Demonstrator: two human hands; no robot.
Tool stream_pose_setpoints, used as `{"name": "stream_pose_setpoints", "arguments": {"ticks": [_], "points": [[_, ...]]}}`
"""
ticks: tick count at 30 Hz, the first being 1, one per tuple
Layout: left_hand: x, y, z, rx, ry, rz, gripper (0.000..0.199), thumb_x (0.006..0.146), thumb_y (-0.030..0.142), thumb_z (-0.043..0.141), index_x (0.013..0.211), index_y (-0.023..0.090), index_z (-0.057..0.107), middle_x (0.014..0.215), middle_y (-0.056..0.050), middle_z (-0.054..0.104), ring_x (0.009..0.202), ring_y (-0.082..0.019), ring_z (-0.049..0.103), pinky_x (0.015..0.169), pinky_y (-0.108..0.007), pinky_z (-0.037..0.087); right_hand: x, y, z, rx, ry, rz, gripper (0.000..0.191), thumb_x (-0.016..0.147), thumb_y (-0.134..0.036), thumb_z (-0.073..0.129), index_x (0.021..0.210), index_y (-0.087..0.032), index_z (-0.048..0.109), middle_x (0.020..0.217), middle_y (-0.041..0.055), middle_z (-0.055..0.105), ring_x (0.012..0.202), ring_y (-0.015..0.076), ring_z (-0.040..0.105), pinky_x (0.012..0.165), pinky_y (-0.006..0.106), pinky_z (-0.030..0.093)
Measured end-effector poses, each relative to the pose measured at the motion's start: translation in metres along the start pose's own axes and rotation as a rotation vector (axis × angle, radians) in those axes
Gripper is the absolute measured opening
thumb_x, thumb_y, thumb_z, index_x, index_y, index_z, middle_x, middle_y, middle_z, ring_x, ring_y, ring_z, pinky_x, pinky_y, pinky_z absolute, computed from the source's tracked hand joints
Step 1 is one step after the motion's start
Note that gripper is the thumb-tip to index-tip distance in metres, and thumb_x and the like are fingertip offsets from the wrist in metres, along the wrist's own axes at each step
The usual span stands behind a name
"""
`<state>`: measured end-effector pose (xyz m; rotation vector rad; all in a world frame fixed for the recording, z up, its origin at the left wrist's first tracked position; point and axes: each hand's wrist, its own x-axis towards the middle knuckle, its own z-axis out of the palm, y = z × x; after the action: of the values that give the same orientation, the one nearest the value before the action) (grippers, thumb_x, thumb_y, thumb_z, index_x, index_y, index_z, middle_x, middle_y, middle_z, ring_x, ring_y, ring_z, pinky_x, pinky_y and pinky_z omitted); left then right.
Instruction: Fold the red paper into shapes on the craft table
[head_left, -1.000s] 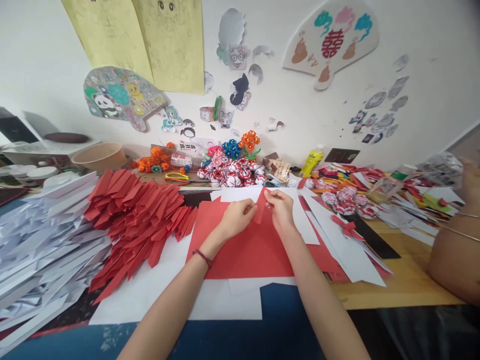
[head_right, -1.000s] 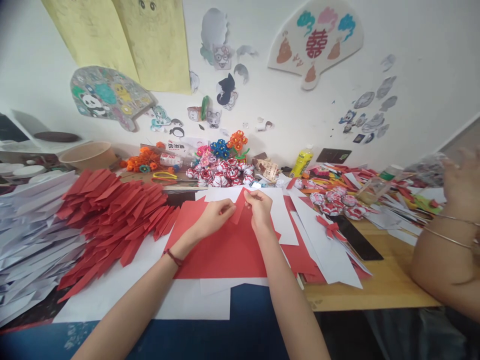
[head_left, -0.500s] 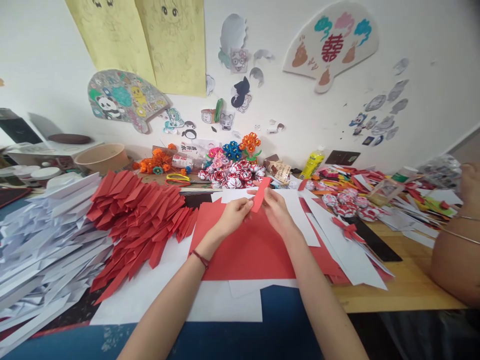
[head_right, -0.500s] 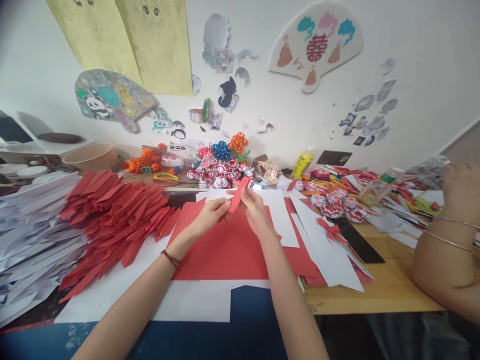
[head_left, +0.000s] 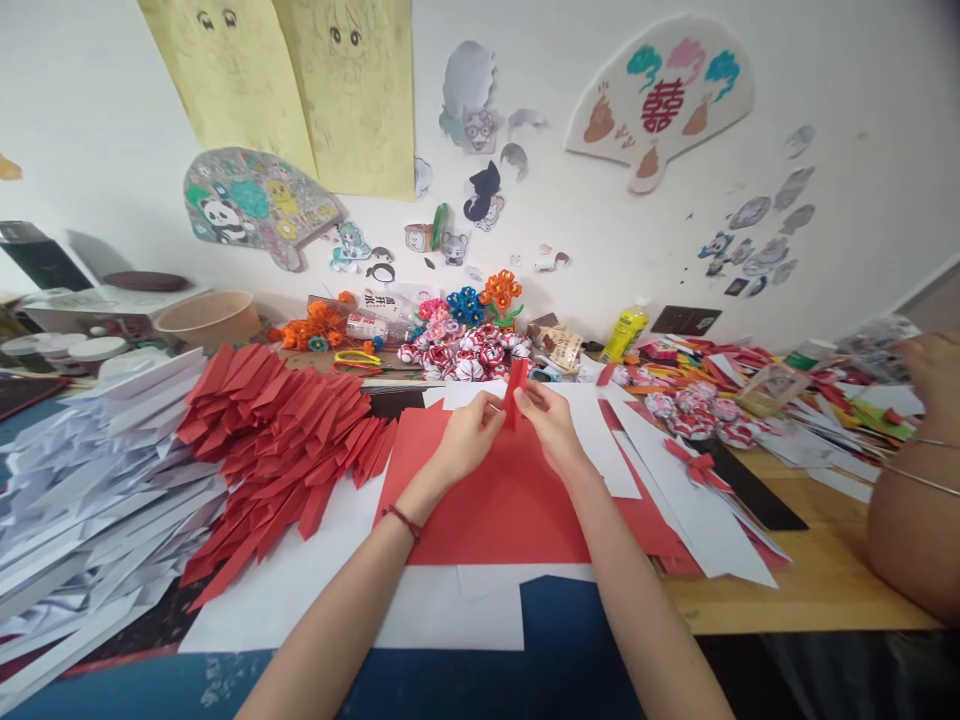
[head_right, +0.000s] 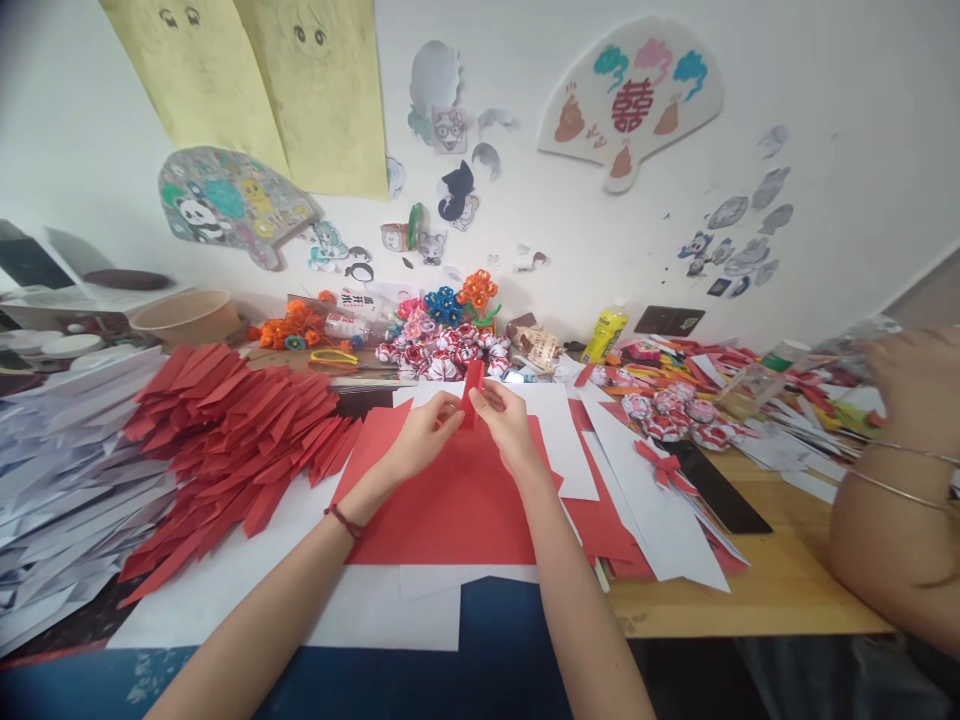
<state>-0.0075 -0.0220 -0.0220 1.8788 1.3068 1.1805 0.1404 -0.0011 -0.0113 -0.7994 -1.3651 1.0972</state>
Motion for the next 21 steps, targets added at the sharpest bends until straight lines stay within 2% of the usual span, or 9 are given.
{"name": "stream_pose_setpoints", "arguments": {"ticks": [5,9,13,17,21], "points": [[0.001,-0.003,-0.003,0.163,0.081,-0.064,0.013,0.089,0.033,0.052,0.096,0.023,0.057,0.082,-0.002,0.070,0.074,-0.018,0.062,0.064,-0.027,0.040,0.000,0.006,-0.004,-0.145,0.041,0.064,0.044,0.075,-0.061,0.065,0.063,-0.020,0.056,0.060,-0.0015,0.050,0.061,0.0146,0.045,0.057,0.027,0.036],[0.001,-0.001,-0.008,0.246,0.183,-0.107,0.017,0.089,0.039,0.052,0.095,0.024,0.056,0.088,-0.004,0.071,0.072,-0.020,0.062,0.062,-0.028,0.037,-0.003,0.007,-0.001,-0.228,-0.090,0.099,0.044,0.071,-0.061,0.068,0.060,-0.020,0.054,0.056,-0.0018,0.046,0.060,0.0149,0.042,0.054,0.026,0.032],[0.002,-0.001,-0.013,0.255,0.250,-0.129,0.015,0.088,0.036,0.052,0.086,0.022,0.058,0.083,-0.005,0.070,0.071,-0.020,0.062,0.063,-0.028,0.037,-0.006,0.005,0.003,-0.253,-0.203,0.099,0.041,0.073,-0.057,0.068,0.060,-0.020,0.053,0.057,-0.0020,0.045,0.060,0.0144,0.040,0.055,0.026,0.029],[0.006,-0.010,-0.014,0.247,0.231,-0.184,0.020,0.086,0.034,0.051,0.072,0.021,0.059,0.070,-0.003,0.067,0.065,-0.018,0.059,0.061,-0.026,0.037,-0.006,0.007,0.000,-0.381,-0.197,0.064,0.045,0.080,-0.053,0.059,0.056,-0.020,0.041,0.055,-0.0036,0.034,0.055,0.0111,0.029,0.052,0.026,0.020],[0.005,-0.018,-0.013,0.380,0.161,-0.219,0.025,0.086,0.031,0.048,0.066,0.020,0.059,0.069,-0.006,0.067,0.064,-0.018,0.059,0.056,-0.025,0.035,-0.005,0.016,-0.002,-0.510,-0.194,0.073,0.041,0.083,-0.046,0.053,0.054,-0.020,0.040,0.054,-0.0033,0.035,0.053,0.0109,0.029,0.051,0.026,0.021]]}}
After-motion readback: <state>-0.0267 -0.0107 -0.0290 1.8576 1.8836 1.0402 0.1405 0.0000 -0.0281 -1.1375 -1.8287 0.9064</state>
